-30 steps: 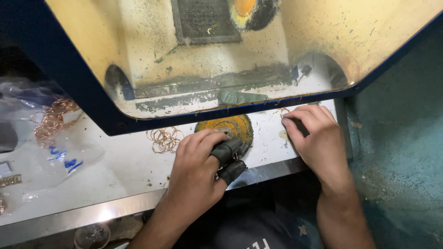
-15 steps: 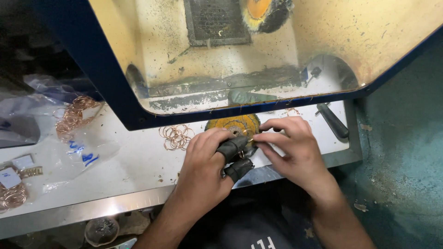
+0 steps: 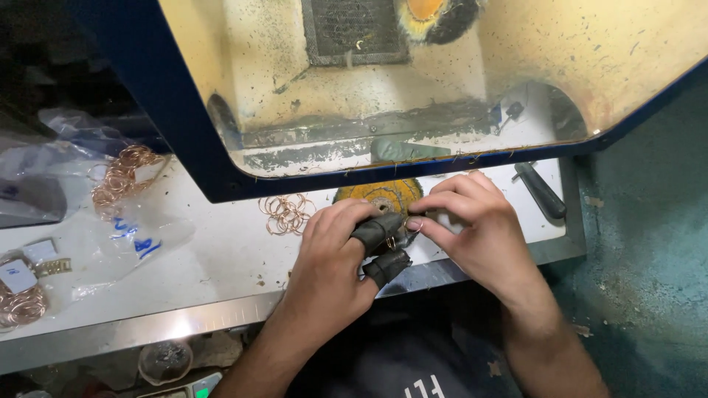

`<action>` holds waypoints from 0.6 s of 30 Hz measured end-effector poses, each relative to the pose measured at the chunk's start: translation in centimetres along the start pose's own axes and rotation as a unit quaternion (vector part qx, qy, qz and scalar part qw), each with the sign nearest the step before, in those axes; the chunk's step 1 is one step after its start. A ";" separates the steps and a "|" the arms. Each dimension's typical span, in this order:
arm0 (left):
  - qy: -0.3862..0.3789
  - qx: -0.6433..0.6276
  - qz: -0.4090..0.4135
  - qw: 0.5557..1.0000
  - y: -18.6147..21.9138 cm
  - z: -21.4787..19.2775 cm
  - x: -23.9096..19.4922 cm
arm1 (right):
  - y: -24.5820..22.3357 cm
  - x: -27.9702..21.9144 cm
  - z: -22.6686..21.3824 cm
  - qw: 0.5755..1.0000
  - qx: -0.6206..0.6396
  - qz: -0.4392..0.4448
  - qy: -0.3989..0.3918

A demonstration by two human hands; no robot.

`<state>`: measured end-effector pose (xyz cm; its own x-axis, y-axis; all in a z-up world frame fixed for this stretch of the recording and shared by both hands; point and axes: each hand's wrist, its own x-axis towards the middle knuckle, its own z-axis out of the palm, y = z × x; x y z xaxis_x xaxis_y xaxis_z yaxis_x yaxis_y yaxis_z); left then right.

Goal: The person repeatedly picks up small copper rings, holds them with a black holder, and uses a rotary tool to polish each ring against a rotating buffing wheel. After polishing, the person places the rings back on the workbench.

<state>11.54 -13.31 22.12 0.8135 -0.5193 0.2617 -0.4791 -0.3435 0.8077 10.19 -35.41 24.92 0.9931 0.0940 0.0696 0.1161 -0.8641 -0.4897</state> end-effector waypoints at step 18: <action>0.007 0.016 0.017 1.000 -0.5 0.3 -0.1 | -1.5 -0.7 0.9 0.998 0.040 0.044 0.013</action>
<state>11.56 -13.36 21.53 0.8009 -0.5201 0.2968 -0.5173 -0.3513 0.7804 9.33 -33.73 24.88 0.9990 0.0051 0.0450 0.0296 -0.8257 -0.5633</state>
